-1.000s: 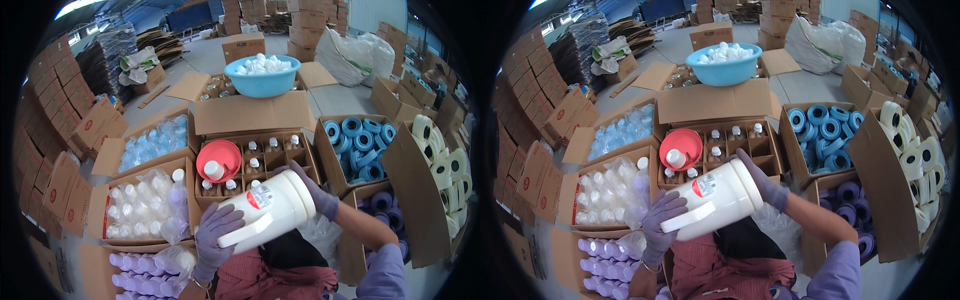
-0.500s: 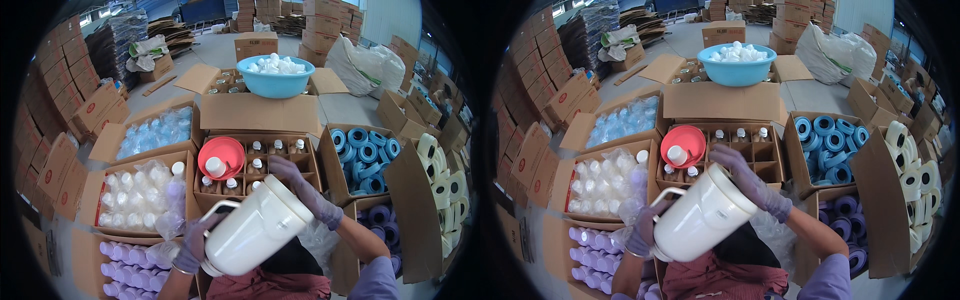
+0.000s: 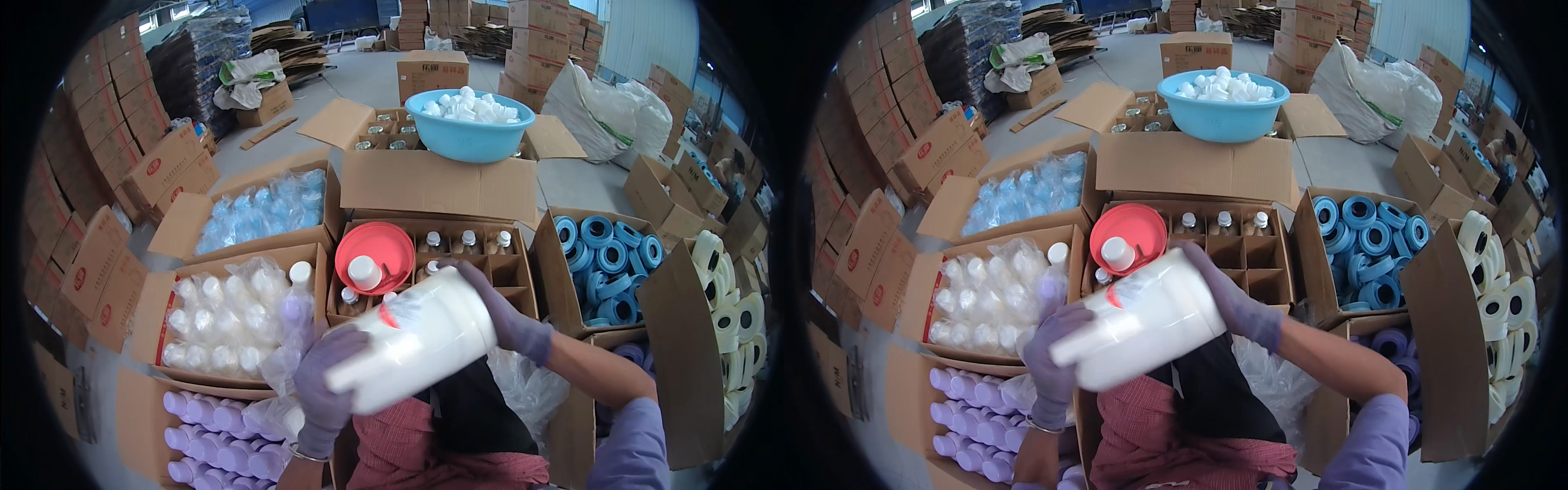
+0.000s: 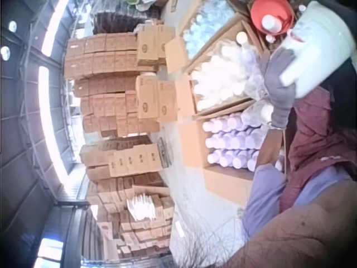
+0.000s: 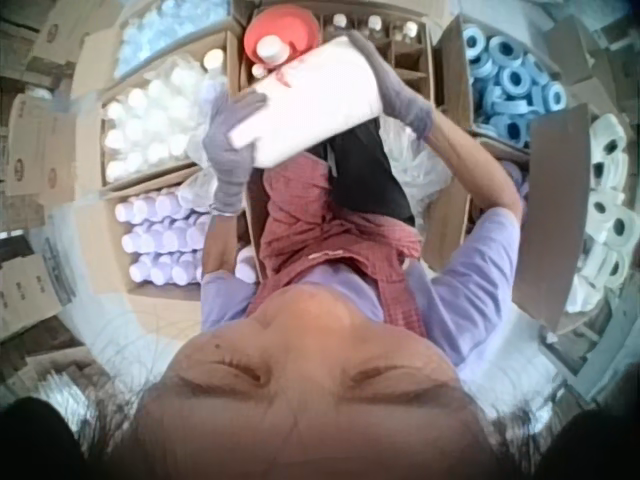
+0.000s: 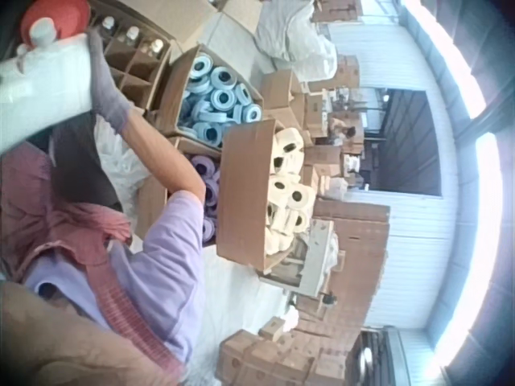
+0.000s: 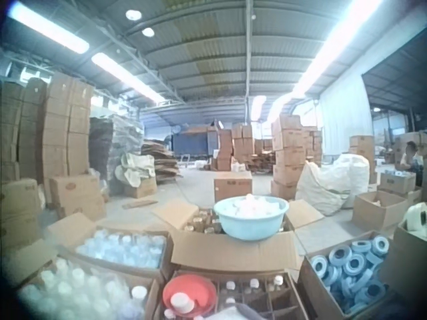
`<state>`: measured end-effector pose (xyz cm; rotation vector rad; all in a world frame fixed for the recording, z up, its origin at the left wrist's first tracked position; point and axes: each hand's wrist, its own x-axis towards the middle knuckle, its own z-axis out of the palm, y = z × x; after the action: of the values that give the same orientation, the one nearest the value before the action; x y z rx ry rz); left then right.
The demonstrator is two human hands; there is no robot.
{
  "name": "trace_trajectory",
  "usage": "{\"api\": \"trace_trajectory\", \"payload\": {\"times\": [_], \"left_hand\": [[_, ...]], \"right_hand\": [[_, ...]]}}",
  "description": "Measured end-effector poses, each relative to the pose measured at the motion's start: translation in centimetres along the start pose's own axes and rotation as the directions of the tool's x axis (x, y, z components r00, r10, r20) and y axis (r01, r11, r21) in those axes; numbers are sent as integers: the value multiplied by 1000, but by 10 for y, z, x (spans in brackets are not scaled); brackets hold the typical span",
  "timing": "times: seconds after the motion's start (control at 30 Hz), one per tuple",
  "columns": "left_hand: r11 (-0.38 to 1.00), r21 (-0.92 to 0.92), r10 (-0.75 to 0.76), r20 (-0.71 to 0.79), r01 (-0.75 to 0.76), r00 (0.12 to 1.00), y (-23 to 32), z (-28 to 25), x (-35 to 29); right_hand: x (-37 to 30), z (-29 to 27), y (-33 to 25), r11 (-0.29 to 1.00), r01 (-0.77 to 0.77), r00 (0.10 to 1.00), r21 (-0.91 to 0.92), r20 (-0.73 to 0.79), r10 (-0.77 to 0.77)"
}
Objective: The person assembles thermos bottles by inserting stainless steel inner bottles into colored outer shells, screwing on lids, and wrapping each unit in plastic. The person handles purple and white outer shells, metal inner bottles, and plastic wrap, working among open boxes of parts.
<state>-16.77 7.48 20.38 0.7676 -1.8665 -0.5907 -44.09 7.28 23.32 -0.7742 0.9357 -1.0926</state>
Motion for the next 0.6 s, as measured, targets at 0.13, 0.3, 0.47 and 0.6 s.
{"api": "trace_trajectory", "payload": {"times": [0.13, 0.3, 0.47, 0.6], "left_hand": [[886, 311, 316, 139, -345, 938, 9, -11, 37], [948, -20, -317, 44, 318, 948, -41, -41, 13], [940, 320, 137, -27, -121, 990, -27, -41, 25], [970, 236, -16, -189, 61, 982, -70, -74, 14]], "right_hand": [[39, -25, -3, 991, -85, 996, 99, 31, 82], [44, 21, -31, 472, 691, 722, -548, 559, -408], [103, 9, 24, 992, 14, 979, 126, 198, -39], [149, 56, 25, 987, -155, 977, 50, 155, 146]]}}
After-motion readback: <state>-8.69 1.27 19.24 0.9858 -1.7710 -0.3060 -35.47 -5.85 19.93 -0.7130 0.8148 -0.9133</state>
